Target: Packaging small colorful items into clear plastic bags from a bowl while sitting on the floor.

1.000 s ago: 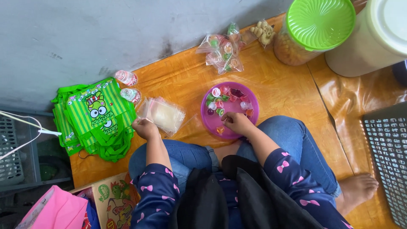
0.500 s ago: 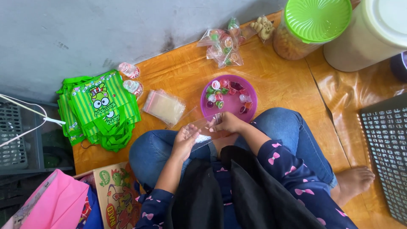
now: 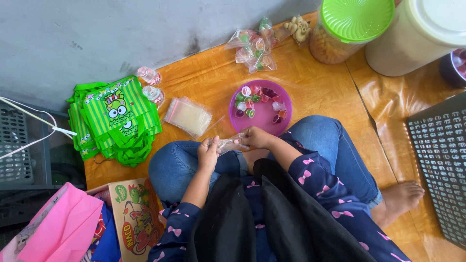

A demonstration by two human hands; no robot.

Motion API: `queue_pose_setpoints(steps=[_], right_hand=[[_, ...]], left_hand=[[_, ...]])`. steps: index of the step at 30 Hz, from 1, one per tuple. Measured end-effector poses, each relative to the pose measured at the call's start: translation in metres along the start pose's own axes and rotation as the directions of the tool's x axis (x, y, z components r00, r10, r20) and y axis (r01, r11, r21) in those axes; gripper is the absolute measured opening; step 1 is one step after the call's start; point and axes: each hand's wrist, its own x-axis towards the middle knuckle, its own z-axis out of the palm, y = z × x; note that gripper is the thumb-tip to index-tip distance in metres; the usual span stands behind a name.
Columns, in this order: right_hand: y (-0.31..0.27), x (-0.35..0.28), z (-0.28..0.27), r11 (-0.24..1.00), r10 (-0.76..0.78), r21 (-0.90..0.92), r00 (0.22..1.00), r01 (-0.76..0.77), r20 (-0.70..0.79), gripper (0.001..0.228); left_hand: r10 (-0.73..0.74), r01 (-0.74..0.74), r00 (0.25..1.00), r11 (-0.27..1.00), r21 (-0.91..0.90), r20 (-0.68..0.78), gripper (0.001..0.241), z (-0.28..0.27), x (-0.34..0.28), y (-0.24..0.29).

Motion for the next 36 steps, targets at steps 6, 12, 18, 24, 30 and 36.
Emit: queue_pose_setpoints(steps=[6, 12, 18, 24, 30, 36], right_hand=[[0.048, 0.015, -0.032, 0.975, 0.106, -0.141, 0.916, -0.172, -0.386, 0.051], [-0.026, -0.016, -0.025, 0.960, 0.128, 0.275, 0.951, -0.047, -0.282, 0.047], [-0.032, -0.024, -0.032, 0.924, 0.096, 0.383, 0.974, -0.010, -0.207, 0.020], [-0.049, -0.039, -0.038, 0.896, 0.080, 0.444, 0.989, -0.016, -0.125, 0.018], [-0.036, -0.048, -0.043, 0.959, 0.056, 0.252, 0.962, -0.127, 0.269, 0.023], [-0.045, -0.034, -0.006, 0.998, -0.003, -0.054, 0.896, 0.030, 0.445, 0.022]], left_hand=[[0.153, -0.147, 0.973, 0.988, -0.047, 0.173, 0.026, -0.004, -0.033, 0.060], [0.171, -0.170, 0.985, 0.949, 0.265, 0.021, 0.027, -0.007, -0.002, 0.001], [0.063, -0.061, 0.998, 0.993, -0.096, 0.016, 0.022, -0.019, -0.004, 0.022], [-0.129, 0.242, 0.960, 0.832, -0.500, 0.249, 0.043, -0.028, -0.014, 0.057], [-0.150, 0.441, 0.782, 0.819, -0.368, 0.605, 0.078, -0.037, 0.002, 0.036], [-0.086, 0.360, 0.604, 0.916, -0.175, 0.792, 0.047, 0.003, -0.057, 0.110]])
